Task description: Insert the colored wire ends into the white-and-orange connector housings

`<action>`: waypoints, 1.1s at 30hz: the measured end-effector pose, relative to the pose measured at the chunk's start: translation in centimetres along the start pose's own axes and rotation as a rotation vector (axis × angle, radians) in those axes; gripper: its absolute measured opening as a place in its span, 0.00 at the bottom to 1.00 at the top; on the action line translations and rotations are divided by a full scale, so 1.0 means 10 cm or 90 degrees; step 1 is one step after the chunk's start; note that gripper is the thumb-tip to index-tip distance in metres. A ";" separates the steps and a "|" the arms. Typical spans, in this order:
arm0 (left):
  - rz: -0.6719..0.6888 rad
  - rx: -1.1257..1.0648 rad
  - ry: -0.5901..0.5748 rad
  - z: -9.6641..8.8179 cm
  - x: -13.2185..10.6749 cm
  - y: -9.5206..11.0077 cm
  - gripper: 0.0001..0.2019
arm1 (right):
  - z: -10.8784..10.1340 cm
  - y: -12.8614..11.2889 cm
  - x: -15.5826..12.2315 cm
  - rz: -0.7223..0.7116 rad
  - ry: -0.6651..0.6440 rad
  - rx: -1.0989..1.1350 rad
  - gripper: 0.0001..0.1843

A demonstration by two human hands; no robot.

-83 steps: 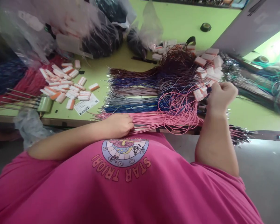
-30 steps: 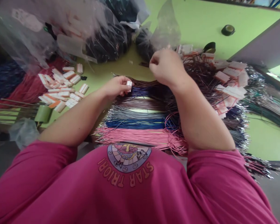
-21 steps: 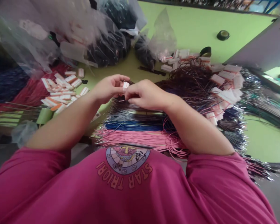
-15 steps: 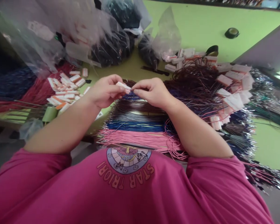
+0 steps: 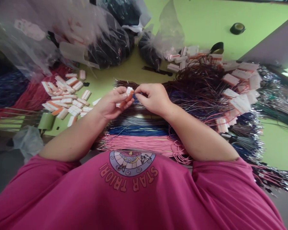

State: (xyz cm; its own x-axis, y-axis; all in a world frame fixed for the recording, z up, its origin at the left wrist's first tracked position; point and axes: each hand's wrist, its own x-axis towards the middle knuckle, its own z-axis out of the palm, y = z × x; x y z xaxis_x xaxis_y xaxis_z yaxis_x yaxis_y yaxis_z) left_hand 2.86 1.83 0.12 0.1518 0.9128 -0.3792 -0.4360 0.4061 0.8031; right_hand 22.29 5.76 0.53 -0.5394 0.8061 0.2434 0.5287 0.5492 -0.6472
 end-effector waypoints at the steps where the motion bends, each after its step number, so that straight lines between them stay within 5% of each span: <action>1: -0.007 0.007 -0.024 0.00 -0.01 -0.01 0.15 | 0.00 0.00 0.00 -0.003 -0.010 -0.029 0.17; 6: 0.007 0.039 -0.109 -0.03 0.00 -0.05 0.24 | -0.09 -0.05 -0.01 -0.018 -0.067 -0.180 0.20; 17: 0.054 0.129 -0.044 -0.01 -0.03 -0.03 0.20 | -0.14 0.02 0.06 0.014 -0.099 -0.018 0.15; 24: 0.123 0.218 -0.057 -0.07 -0.01 -0.09 0.15 | -0.12 -0.03 0.06 0.030 -0.114 -0.088 0.16; 33: 0.104 0.304 -0.051 0.00 -0.03 -0.09 0.12 | 0.00 -0.15 0.05 0.055 -0.166 -0.250 0.17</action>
State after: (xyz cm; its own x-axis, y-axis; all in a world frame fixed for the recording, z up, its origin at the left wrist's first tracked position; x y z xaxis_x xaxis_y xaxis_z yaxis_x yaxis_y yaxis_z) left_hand 3.27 1.21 -0.53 0.1912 0.9588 -0.2100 -0.0089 0.2156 0.9764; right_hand 21.21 5.38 1.59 -0.6022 0.7981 -0.0210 0.7597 0.5647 -0.3224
